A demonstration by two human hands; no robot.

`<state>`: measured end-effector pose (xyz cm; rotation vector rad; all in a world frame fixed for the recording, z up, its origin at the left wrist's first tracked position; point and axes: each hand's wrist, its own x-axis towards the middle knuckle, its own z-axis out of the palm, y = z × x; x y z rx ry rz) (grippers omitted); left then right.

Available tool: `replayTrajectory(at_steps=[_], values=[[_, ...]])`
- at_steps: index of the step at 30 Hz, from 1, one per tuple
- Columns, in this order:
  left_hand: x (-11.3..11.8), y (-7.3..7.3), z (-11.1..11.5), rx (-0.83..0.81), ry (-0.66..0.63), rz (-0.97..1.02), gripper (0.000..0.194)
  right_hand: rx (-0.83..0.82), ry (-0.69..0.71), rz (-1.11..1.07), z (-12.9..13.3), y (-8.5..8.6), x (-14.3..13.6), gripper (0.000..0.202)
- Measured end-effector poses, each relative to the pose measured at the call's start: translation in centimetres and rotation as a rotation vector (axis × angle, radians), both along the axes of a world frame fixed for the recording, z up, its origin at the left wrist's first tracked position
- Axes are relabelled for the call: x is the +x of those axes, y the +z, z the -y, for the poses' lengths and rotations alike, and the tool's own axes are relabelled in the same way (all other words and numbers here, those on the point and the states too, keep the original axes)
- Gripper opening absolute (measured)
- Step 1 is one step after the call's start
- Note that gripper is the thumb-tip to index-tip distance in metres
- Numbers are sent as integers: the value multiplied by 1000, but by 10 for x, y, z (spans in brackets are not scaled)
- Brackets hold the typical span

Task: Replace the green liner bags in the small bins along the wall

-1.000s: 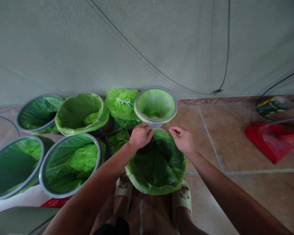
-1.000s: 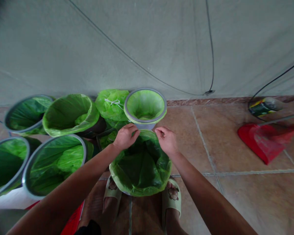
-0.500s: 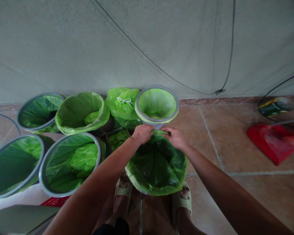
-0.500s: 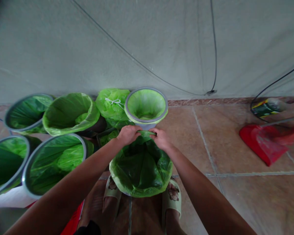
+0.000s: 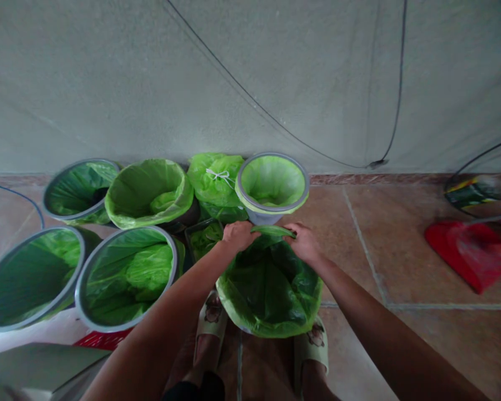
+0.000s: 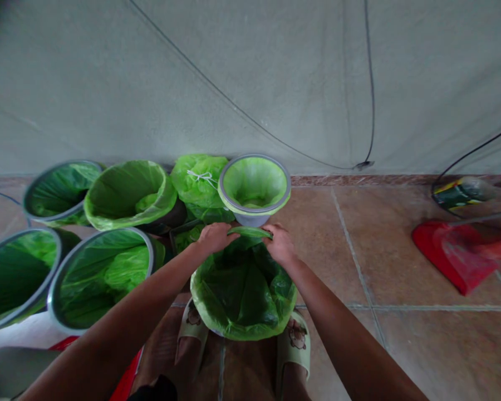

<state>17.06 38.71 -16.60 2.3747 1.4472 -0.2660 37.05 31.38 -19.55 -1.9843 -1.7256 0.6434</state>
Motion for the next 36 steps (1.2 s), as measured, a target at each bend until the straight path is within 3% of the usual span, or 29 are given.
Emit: replayTrajectory(at_steps=[5,8,11,13,16,19,21,23,25,28,30,33,36], values=[[-17,-6,3,-140,77,138,49,-129,-12,91,4,-1,-2,11],[-35,-3,9,-155,173,232,72,-103,-131,103,17,-3,-1,11],[-53,0,15,-162,240,278,81,-76,-275,124,39,-8,-2,17],[-60,2,18,-118,243,297,79,-59,-354,103,55,-13,-3,21],[-59,9,16,41,223,377,61,-31,-404,53,75,-16,-4,24],[-44,20,13,188,194,522,37,60,-400,83,82,-5,-4,41],[-28,24,12,206,158,572,26,132,-379,105,72,12,-6,53],[-11,23,11,176,121,550,25,149,-292,40,48,28,-10,42],[3,16,11,137,113,464,28,58,-180,-52,16,36,-17,32],[14,2,11,102,139,319,32,-47,-66,-20,-23,26,-26,30],[14,-6,11,92,157,278,33,-79,12,-4,-34,11,-29,30],[8,-11,12,74,143,303,31,-74,77,11,-30,-4,-26,29],[1,-11,12,49,101,353,27,-48,153,-27,-20,-7,-19,26]])
